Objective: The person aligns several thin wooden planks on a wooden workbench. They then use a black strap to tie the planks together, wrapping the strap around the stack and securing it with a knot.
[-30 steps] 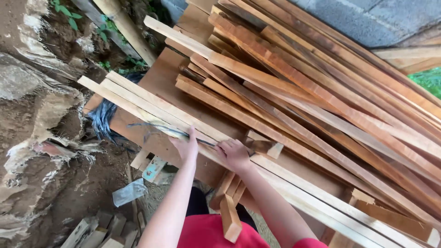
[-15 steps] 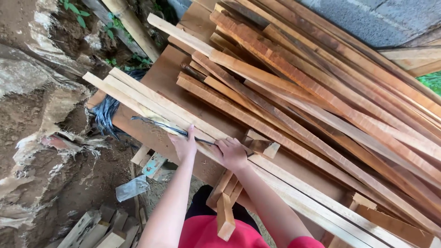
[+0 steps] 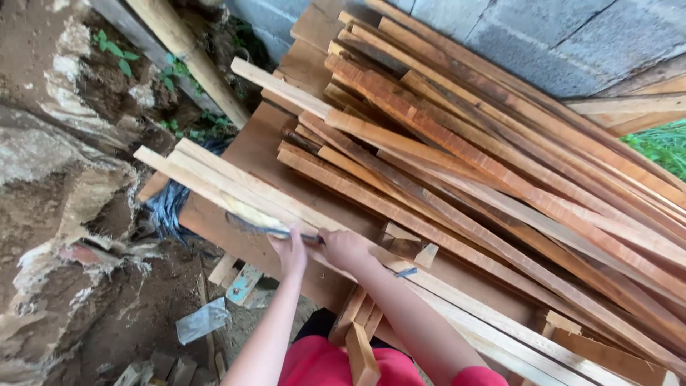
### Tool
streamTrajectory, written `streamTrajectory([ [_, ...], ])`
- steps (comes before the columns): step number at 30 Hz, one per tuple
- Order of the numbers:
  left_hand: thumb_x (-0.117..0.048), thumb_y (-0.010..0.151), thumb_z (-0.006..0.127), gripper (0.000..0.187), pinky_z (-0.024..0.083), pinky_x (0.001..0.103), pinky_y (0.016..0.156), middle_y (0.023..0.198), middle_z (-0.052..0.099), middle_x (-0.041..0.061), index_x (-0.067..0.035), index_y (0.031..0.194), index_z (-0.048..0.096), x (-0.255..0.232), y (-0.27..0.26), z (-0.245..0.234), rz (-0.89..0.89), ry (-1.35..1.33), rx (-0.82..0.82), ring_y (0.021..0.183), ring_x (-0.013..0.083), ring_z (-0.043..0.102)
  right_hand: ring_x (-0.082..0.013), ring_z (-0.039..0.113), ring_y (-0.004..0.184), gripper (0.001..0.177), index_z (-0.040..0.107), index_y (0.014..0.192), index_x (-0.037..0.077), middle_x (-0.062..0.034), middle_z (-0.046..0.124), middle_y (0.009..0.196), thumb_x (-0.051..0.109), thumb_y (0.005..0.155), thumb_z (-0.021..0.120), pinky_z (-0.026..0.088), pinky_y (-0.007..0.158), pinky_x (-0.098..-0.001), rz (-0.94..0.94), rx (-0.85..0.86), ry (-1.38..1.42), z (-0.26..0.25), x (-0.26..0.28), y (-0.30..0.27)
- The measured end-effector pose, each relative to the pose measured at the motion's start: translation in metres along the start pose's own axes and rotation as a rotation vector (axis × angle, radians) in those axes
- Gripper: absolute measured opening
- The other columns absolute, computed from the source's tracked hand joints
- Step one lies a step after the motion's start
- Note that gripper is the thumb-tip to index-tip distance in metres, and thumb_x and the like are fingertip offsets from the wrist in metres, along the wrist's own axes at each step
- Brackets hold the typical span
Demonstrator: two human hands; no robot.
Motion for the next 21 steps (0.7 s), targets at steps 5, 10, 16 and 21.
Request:
streamTrajectory([
  [5,-0.074,0.100,0.034,0.089,0.037,0.057,0.119,0.162,0.025,0.024,-0.011,0.161,0.015,-0.006,-0.005,-0.015,-0.252,-0.491,0.012,0.147,0.0445,0.034,-0.0430,0.074,0.087,0.020,0.058,0.115,0.024,-0.0185,0.075,0.092,0.030,0.097,0.052,0.059,0.078,-0.0538,0.174,-0.093,0.448,-0.030,-0.031,0.016],
  [10,-0.086,0.094,0.017,0.096,0.036,0.057,0.118,0.156,0.045,0.016,-0.016,0.155,0.040,0.018,-0.004,0.010,-0.514,-0.829,0.068,0.144,0.0389,0.044,-0.0405,0.075,0.091,0.033,0.052,0.123,0.030,-0.0182,0.075,0.092,0.054,0.105,0.037,0.059,0.083,-0.0530,0.428,-0.225,0.445,-0.026,-0.068,0.037],
  [16,-0.090,0.086,0.036,0.108,0.028,0.053,0.124,0.163,0.036,0.016,-0.010,0.157,0.039,0.035,-0.016,0.030,-0.640,-1.197,-0.014,0.148,0.0383,0.036,-0.0312,0.073,0.108,0.032,0.076,0.113,0.024,-0.0108,0.078,0.106,0.036,0.089,0.061,0.058,0.093,-0.0444,0.602,0.141,0.662,0.082,-0.117,0.073],
  [21,-0.090,0.090,0.023,0.100,0.027,0.056,0.122,0.150,0.051,0.015,-0.013,0.148,0.048,0.084,-0.017,0.043,-0.688,-1.160,0.021,0.143,0.0388,0.044,-0.0346,0.073,0.108,0.034,0.079,0.109,0.011,-0.0147,0.079,0.100,0.026,0.082,0.066,0.057,0.096,-0.0441,0.646,0.245,0.625,0.146,-0.165,0.081],
])
Point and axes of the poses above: each hand's wrist, its own y-axis towards the middle knuckle, its own z-axis out of the palm, x = y × z, the point moved 5 cm from there along y, towards the middle knuckle
